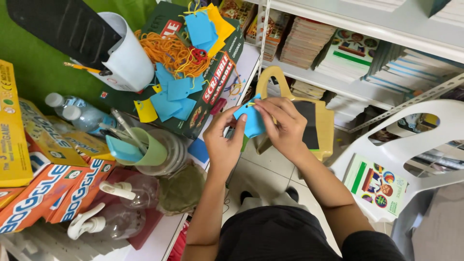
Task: Tying yellow strings through the holes of blue and yellow paper tags.
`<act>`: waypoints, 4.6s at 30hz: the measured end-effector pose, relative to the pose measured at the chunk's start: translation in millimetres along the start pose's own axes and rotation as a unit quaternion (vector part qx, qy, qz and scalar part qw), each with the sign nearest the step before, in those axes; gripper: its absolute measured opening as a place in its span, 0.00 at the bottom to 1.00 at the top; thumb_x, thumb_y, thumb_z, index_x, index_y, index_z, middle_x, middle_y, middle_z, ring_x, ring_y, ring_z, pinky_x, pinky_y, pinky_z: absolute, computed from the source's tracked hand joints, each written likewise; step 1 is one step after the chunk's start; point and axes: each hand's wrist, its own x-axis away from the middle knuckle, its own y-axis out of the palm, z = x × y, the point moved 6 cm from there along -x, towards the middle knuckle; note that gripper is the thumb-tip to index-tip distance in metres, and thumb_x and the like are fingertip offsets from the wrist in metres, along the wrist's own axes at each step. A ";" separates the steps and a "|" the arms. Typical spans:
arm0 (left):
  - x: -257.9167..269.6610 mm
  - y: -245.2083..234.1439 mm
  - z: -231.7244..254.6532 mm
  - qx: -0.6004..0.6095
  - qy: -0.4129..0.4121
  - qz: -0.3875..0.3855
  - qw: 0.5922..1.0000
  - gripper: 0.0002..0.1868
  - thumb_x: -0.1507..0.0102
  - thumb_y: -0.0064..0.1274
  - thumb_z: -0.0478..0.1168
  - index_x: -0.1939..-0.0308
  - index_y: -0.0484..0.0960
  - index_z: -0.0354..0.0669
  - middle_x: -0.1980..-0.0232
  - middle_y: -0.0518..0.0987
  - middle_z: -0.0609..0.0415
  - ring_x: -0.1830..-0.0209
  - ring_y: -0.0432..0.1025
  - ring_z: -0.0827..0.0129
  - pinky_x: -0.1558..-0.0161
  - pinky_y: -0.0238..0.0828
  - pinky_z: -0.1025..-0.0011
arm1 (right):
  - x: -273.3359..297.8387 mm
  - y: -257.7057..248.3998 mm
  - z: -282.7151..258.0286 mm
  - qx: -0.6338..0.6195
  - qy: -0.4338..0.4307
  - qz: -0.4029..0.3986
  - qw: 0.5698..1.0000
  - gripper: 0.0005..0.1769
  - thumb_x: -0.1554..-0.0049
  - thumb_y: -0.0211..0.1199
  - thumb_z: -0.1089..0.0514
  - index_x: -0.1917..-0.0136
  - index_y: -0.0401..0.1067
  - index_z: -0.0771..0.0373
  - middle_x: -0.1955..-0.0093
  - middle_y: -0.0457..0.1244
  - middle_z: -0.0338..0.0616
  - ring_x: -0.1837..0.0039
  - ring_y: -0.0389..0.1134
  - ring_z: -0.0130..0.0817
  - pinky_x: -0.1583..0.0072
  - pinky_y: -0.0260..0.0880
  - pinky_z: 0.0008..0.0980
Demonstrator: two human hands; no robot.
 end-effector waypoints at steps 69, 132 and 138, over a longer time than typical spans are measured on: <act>85.7 208.4 85.3 0.011 0.073 -0.085 0.994 0.12 0.34 0.60 0.29 0.47 0.83 0.38 0.59 0.82 0.52 0.64 0.76 0.74 0.59 0.73 0.76 | 50.0 -225.6 41.5 0.206 -0.097 0.008 0.974 0.15 0.51 0.76 0.62 0.52 0.75 0.62 0.53 0.66 0.40 0.50 0.64 0.42 0.44 0.56 0.42; 103.3 235.6 15.5 0.316 -0.078 -0.188 0.927 0.07 0.30 0.54 0.27 0.48 0.80 0.34 0.53 0.79 0.59 0.53 0.74 0.79 0.50 0.71 0.79 | 66.8 -251.7 36.6 -0.066 0.112 0.003 0.991 0.10 0.42 0.71 0.70 0.46 0.78 0.67 0.49 0.71 0.47 0.48 0.72 0.34 0.43 0.72 0.30; 104.1 234.8 17.5 0.312 -0.067 -0.163 0.934 0.07 0.31 0.57 0.27 0.49 0.81 0.32 0.54 0.81 0.56 0.54 0.75 0.77 0.51 0.73 0.78 | 61.4 -253.9 30.0 -0.025 0.069 0.002 0.997 0.10 0.43 0.71 0.69 0.47 0.79 0.65 0.50 0.71 0.44 0.49 0.71 0.36 0.43 0.70 0.32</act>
